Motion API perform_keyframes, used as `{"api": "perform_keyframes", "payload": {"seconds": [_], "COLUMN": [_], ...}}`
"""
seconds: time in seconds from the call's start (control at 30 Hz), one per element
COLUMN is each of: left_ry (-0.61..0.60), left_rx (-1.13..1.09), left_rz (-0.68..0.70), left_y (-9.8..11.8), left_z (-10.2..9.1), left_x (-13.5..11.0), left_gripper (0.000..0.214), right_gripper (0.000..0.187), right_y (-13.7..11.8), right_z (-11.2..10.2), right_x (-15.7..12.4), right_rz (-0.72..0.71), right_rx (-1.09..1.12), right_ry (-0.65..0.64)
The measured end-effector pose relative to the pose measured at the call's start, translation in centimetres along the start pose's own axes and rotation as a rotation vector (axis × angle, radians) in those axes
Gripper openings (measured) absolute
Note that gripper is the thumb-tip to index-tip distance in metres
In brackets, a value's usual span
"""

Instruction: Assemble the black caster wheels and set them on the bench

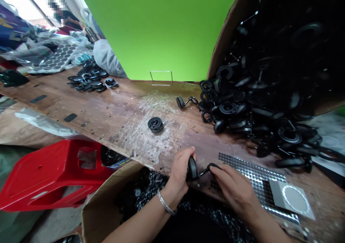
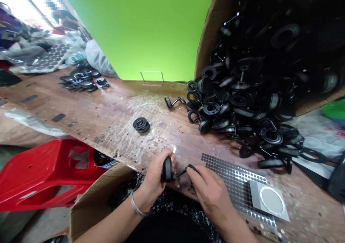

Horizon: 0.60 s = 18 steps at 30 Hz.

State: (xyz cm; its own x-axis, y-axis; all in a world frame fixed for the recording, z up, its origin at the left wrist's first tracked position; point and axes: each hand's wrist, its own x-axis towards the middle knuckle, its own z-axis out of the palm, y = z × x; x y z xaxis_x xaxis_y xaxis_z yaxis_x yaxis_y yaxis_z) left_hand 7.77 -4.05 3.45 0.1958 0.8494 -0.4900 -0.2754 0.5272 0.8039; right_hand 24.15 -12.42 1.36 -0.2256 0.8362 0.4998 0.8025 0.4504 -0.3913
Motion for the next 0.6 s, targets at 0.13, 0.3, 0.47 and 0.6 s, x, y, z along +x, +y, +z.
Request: {"api": "perform_keyframes", "payload": {"seconds": [0.13, 0.3, 0.47, 0.6], "left_ry": [-0.064, -0.441, -0.505, -0.235], "left_rx": [0.067, 0.477, 0.693, 0.39], "left_rz": [0.019, 0.47, 0.56, 0.346], "left_y": [0.3, 3.3, 4.7, 3.7], "left_z": [-0.3, -1.8, -3.4, -3.8], "left_x": [-0.4, -1.5, -1.2, -0.2], "left_gripper": [0.043, 0.033, 0.02, 0.022], "right_gripper": [0.026, 0.016, 0.017, 0.017], "right_y": [0.4, 0.6, 0.6, 0.3], "right_z": [-0.4, -2.1, -3.1, -1.8], "right_x": [0.6, 2.0, 2.2, 1.0], "right_rz": [0.037, 0.202, 0.539, 0.482], "right_rx": [0.081, 0.166, 0.542, 0.439], "right_ry": [-0.066, -0.033, -0.063, -0.177]}}
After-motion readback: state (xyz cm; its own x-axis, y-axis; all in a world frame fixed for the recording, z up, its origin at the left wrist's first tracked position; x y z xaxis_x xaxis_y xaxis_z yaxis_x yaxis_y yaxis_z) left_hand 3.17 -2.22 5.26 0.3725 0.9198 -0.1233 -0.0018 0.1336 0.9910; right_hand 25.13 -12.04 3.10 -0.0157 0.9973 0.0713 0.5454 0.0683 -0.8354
